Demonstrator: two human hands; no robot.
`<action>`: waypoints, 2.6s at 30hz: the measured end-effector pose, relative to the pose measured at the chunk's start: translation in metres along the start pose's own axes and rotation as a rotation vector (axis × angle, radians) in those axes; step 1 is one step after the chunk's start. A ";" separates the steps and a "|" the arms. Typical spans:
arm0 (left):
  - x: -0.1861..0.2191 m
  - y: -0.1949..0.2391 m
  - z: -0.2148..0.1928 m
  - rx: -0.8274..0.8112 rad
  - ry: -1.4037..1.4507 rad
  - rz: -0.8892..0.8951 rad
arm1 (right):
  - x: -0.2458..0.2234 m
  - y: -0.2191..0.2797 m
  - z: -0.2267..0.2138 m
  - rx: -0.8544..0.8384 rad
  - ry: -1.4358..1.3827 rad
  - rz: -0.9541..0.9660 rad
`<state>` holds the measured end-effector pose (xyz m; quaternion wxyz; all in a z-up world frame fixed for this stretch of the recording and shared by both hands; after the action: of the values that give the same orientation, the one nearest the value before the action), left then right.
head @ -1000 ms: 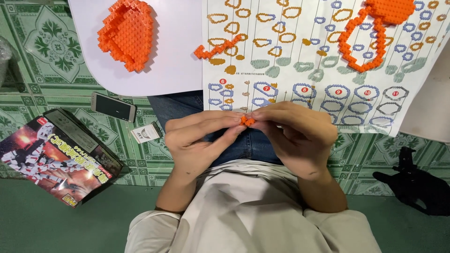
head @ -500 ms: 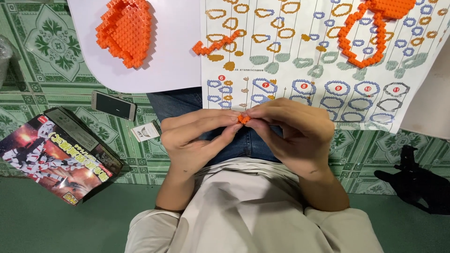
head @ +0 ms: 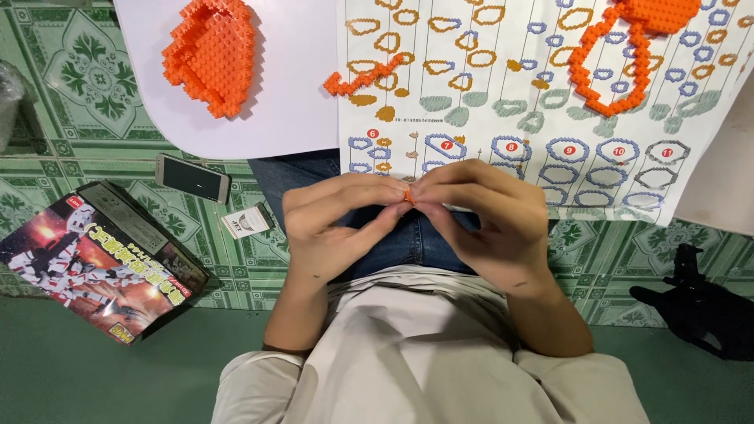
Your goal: The person assembles small orange plastic bricks by hand, following a printed instruction sheet. They repeatedly pick bricks from a tray, connect them into small chains, and place the chains on the paper. The person occasionally sifts through the tray to locate additional pieces.
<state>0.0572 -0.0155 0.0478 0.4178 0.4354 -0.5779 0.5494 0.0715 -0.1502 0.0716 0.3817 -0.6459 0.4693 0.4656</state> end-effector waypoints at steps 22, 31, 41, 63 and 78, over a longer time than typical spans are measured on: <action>-0.033 -0.033 0.012 -0.354 -0.054 -0.184 | -0.006 -0.015 0.019 -0.158 0.335 -0.353; -0.038 -0.041 0.020 -0.410 -0.074 -0.226 | 0.001 -0.021 0.018 -0.232 0.421 -0.389; -0.031 -0.055 0.004 -0.186 -0.572 0.033 | 0.040 -0.043 0.005 -0.324 0.614 -0.176; -0.041 -0.056 0.006 -0.266 -0.710 0.186 | 0.043 -0.053 0.012 -0.362 0.787 -0.333; -0.042 -0.060 0.007 -0.307 -0.656 0.166 | 0.043 -0.063 0.016 -0.324 0.583 -0.299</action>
<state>0.1258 -0.0212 0.0237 0.2250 0.4722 -0.7902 0.3194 0.1338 -0.1293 0.0295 0.1884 -0.8651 0.3791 0.2691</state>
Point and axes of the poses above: each hand's wrist, its own y-axis away from the middle knuckle, its own z-axis out of the palm, x = y × z, the point moved 10 cm from there along -y, towards the middle knuckle, and after that the axes turned 7 degrees about z, right-handed, at the moved point
